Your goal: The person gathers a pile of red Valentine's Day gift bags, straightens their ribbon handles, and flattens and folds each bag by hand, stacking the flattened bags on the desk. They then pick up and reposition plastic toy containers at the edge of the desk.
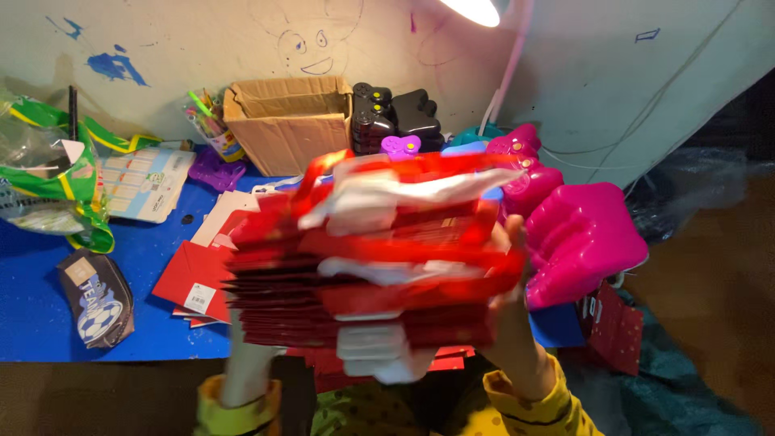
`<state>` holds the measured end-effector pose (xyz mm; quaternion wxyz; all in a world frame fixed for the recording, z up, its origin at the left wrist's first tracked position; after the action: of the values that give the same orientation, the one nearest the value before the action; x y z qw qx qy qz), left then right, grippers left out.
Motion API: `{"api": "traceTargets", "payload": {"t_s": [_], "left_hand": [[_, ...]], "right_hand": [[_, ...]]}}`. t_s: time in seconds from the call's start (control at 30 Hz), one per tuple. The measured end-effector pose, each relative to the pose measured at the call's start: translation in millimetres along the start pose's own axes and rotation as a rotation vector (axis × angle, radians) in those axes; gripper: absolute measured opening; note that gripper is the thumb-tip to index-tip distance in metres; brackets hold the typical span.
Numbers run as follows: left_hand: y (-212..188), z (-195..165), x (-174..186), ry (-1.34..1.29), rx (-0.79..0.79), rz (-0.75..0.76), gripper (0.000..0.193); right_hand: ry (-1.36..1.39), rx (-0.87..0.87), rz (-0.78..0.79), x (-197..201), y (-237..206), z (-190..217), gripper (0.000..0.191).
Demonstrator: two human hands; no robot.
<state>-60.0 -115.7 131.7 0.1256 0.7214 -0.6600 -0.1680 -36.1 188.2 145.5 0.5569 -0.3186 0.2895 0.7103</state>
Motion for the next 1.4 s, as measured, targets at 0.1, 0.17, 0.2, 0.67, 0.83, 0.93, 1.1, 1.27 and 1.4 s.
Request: {"api": "traceTargets", "payload": {"t_s": [0.1, 0.17, 0.2, 0.67, 0.83, 0.93, 1.1, 1.27, 1.4], "left_hand": [[-26.6, 79.9, -17.5, -0.749, 0.394, -0.088, 0.023], [-49.2, 111.6, -27.5, -1.005, 0.516, -0.086, 0.029], [-56.9, 121.0, -30.5, -1.113, 0.565, -0.085, 0.032], [-46.7, 94.2, -36.6, -0.025, -0.027, 0.036, 0.018], [-39.6, 90.8, -42.8, -0.116, -0.039, -0.032, 0.021], [-37.5, 86.2, -46.0, -0.063, 0.001, -0.044, 0.023], [-35.0, 76.7, -51.1, -0.142, 0.043, -0.053, 0.041], [-35.8, 75.8, -52.5, -0.187, 0.037, -0.009, 0.058], [-39.2, 77.7, -57.6, -0.367, 0.018, -0.064, 0.081]], "right_hand": [[-0.777, 0.395, 0.07, 6.3, -3.1, -0.8, 0.076], [-1.196, 0.618, 0.107, 13.9, -8.8, -7.5, 0.074], [-1.28, 0.659, 0.111, 19.1, -11.4, -9.4, 0.075], [-1.603, 0.791, -0.192, 0.6, -27.6, 7.8, 0.075], [-1.455, 0.971, -0.27, -30.4, -52.3, 14.2, 0.056], [-1.454, 1.052, -0.204, -50.7, -64.7, 13.0, 0.037], [-2.022, 1.094, 0.046, -70.1, -48.9, -0.2, 0.027], [-2.168, 1.136, -0.008, -70.5, -33.9, -0.2, 0.036], [-2.24, 1.131, -0.006, -67.2, -27.6, 8.0, 0.036]]}}
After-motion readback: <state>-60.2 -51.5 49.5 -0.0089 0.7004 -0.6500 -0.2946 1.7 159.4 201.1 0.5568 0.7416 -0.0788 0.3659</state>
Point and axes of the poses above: each hand's wrist, its own y-axis towards the middle knuckle, its own x-axis out of the back of the hand, z = x × y, the point moved 2 cm from there along y, towards the middle knuckle, and after that the axes turned 15 degrees about -y, right-handed, at the moved point
